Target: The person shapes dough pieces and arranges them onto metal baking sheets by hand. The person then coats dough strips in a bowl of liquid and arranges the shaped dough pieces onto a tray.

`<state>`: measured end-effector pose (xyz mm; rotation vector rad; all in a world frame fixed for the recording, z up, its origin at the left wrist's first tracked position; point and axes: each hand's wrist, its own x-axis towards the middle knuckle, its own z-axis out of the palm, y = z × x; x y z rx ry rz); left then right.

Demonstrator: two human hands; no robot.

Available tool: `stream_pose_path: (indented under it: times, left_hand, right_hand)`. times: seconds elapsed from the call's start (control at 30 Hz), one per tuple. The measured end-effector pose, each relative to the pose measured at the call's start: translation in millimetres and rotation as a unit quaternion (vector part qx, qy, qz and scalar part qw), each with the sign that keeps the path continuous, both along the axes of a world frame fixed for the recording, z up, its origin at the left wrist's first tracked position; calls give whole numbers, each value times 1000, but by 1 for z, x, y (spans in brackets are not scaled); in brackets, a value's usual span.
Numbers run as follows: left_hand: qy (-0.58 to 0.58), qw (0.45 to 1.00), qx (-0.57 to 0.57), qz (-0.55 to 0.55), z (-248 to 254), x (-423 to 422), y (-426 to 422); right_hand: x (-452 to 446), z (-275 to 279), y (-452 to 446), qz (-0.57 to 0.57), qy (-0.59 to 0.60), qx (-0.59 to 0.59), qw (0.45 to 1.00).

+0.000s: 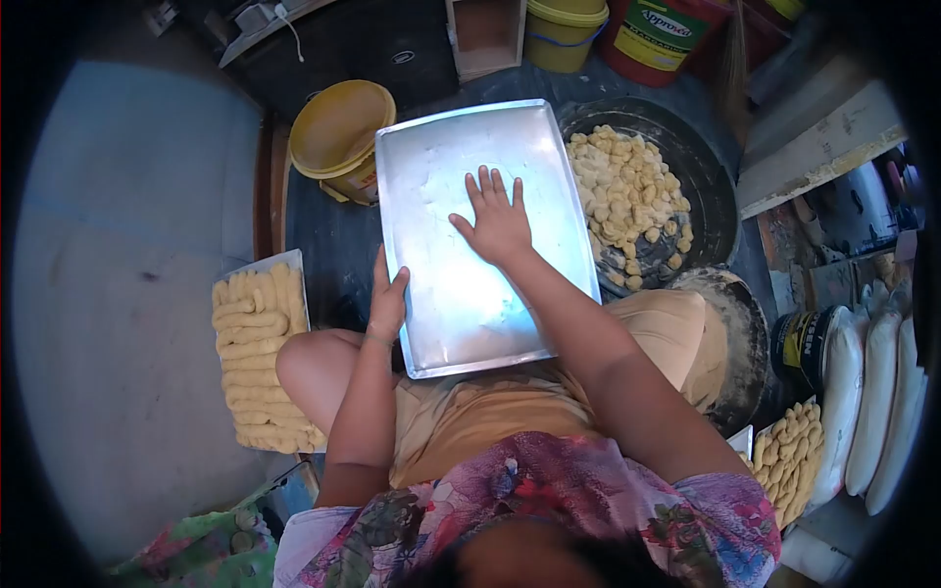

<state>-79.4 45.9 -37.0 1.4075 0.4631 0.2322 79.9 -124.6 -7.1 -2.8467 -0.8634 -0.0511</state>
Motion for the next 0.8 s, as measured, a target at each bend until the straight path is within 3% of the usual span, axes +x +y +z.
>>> stream_pose_path:
  times: [0.03, 0.1, 0.17, 0.2, 0.23, 0.3, 0.33, 0.37, 0.4, 0.47, 0.57, 0.7, 0.77, 0.8]
  left_hand:
    - [37, 990, 135, 2, -1, -1, 2]
    - [107, 911, 398, 2, 8, 0, 3]
    - [126, 861, 492, -14, 37, 8, -10]
    - [114, 841, 527, -30, 42, 16, -16]
    - [101, 821, 560, -46, 46, 25, -23]
    - [50, 819, 567, -74, 58, 54, -38]
    - [32, 811, 577, -88, 64, 73, -48]
    - [15, 803, 587, -103, 69, 93, -58]
    - [-11, 798, 593, -110, 72, 116, -70]
    - [-23, 784, 608, -122, 84, 165, -99]
    - [-82, 778, 609, -127, 81, 242, -129]
    - [-100, 775, 615, -104, 52, 303, -158]
    - [-48, 767, 630, -112, 28, 308, -162]
    - [-84, 760, 637, -100, 31, 305, -164]
  right_hand:
    - [0, 0, 0, 1, 6, 4, 1000]
    - [3, -1, -4, 27, 38, 43, 998]
    - [6, 18, -15, 64, 110, 61, 990]
    - [14, 16, -27, 105, 159, 154, 970]
    - [20, 24, -42, 84, 255, 290, 919]
    - [32, 41, -78, 39, 417, 534, 734]
    - [42, 39, -99, -38, 438, 598, 670]
    - [61, 18, -119, -50, 342, 623, 701]
    - [68, 32, -142, -145, 343, 605, 704]
    - [102, -16, -179, -225, 250, 629, 701]
    - [141, -96, -222, -325, 232, 572, 716]
    - [157, -170, -246, -386, 210, 354, 826]
    - [159, -212, -251, -389, 201, 257, 862]
    - [158, -225, -245, -426, 208, 197, 858]
